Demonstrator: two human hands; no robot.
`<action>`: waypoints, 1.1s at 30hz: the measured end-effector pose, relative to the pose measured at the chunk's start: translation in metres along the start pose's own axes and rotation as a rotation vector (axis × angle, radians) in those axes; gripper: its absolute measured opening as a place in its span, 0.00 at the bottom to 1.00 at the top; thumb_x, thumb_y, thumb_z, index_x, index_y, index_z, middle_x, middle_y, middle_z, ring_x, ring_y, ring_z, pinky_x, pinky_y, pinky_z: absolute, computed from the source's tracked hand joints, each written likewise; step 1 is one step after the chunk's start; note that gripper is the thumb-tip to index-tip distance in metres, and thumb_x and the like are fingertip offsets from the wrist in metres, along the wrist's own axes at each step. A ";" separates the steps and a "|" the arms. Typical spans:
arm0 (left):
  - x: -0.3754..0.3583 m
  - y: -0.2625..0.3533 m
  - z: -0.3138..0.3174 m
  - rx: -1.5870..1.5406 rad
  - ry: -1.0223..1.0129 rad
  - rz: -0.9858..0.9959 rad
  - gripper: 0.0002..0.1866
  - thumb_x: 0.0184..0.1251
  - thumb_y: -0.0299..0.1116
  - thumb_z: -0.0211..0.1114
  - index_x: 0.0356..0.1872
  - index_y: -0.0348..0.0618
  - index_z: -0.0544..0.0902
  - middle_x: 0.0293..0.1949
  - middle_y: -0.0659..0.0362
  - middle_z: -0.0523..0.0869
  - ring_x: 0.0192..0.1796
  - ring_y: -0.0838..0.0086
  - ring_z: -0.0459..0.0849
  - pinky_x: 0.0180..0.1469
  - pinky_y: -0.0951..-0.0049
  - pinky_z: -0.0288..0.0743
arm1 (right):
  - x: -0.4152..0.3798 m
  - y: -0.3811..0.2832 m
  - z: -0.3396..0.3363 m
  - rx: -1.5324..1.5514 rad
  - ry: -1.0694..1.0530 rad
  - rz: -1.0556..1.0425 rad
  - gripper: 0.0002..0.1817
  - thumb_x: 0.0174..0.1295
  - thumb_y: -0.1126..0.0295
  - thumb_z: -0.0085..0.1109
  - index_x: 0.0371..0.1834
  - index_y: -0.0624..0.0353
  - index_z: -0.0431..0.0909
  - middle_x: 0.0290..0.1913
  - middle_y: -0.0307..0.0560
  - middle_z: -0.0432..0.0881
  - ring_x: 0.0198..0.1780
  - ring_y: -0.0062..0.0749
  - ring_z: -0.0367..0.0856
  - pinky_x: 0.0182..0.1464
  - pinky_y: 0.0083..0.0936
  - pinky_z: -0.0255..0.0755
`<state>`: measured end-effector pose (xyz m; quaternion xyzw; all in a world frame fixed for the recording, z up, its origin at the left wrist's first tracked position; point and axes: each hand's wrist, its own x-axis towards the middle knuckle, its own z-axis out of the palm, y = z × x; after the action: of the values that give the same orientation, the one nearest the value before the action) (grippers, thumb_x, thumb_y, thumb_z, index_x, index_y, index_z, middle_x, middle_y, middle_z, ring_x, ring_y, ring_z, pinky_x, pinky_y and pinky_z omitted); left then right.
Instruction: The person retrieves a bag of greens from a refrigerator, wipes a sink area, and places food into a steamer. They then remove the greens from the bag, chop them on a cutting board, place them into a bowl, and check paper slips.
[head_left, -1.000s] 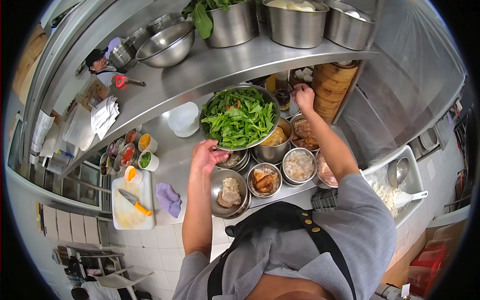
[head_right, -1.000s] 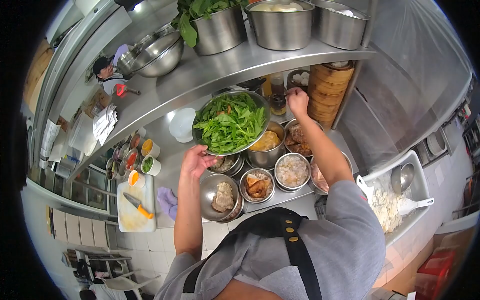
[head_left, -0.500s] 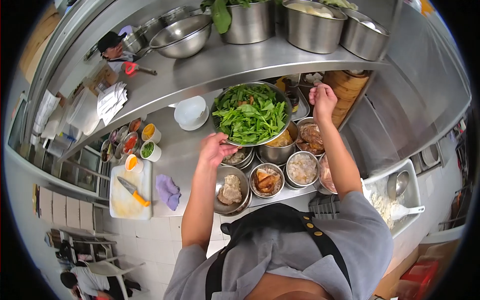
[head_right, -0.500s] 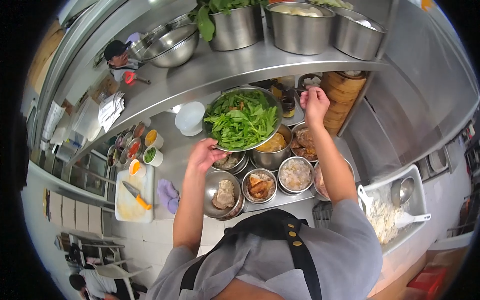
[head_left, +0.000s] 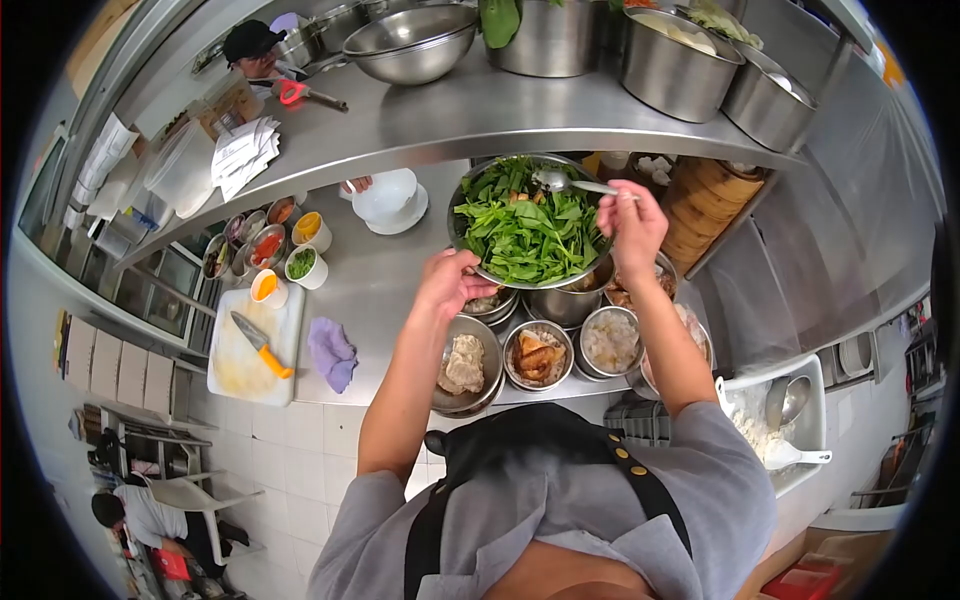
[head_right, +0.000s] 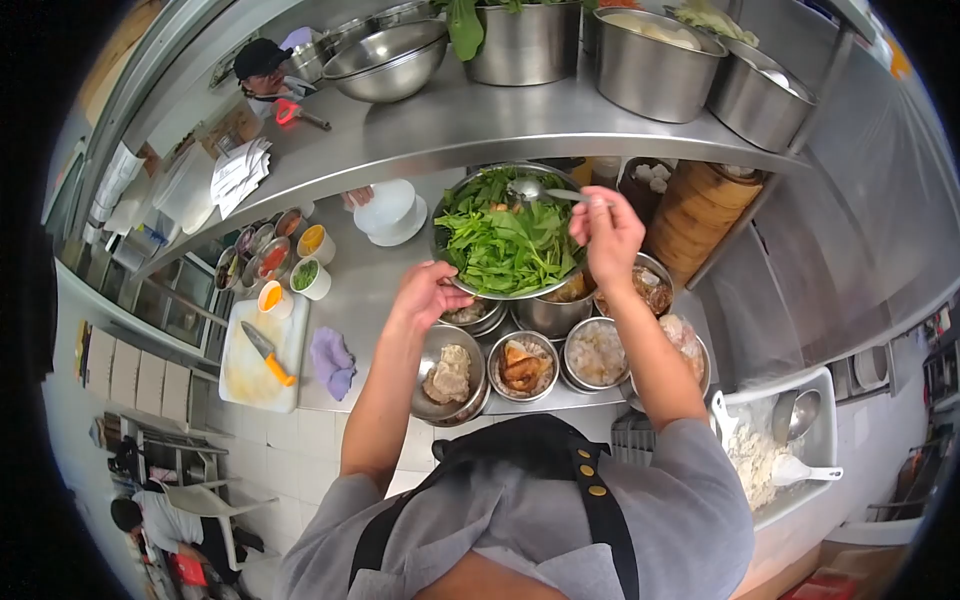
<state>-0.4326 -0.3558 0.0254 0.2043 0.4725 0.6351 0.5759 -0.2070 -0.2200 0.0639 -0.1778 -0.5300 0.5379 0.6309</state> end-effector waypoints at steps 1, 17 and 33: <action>-0.002 -0.001 -0.001 -0.005 0.006 0.000 0.13 0.57 0.23 0.54 0.43 0.29 0.70 0.38 0.44 0.81 0.33 0.54 0.85 0.30 0.61 0.83 | 0.006 0.007 -0.006 0.147 0.038 0.045 0.09 0.70 0.71 0.47 0.44 0.65 0.75 0.28 0.45 0.80 0.21 0.21 0.74 0.20 0.16 0.65; -0.026 0.016 -0.060 -0.212 0.201 0.137 0.13 0.60 0.28 0.53 0.42 0.27 0.73 0.37 0.40 0.83 0.36 0.50 0.86 0.35 0.61 0.82 | 0.105 0.103 -0.113 -1.432 -0.260 -0.007 0.20 0.62 0.63 0.52 0.54 0.61 0.73 0.55 0.59 0.76 0.55 0.54 0.74 0.58 0.38 0.68; 0.189 -0.006 -0.220 -0.339 0.509 0.081 0.09 0.60 0.26 0.57 0.40 0.32 0.75 0.32 0.45 0.82 0.25 0.54 0.82 0.24 0.57 0.79 | -0.047 -0.095 -0.095 -0.944 0.117 0.133 0.33 0.59 0.78 0.57 0.69 0.54 0.59 0.16 0.31 0.67 0.16 0.11 0.60 0.16 0.13 0.53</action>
<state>-0.6539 -0.2617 -0.1367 -0.0420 0.4804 0.7581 0.4390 -0.0726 -0.2619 0.0812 -0.5085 -0.6674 0.2666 0.4743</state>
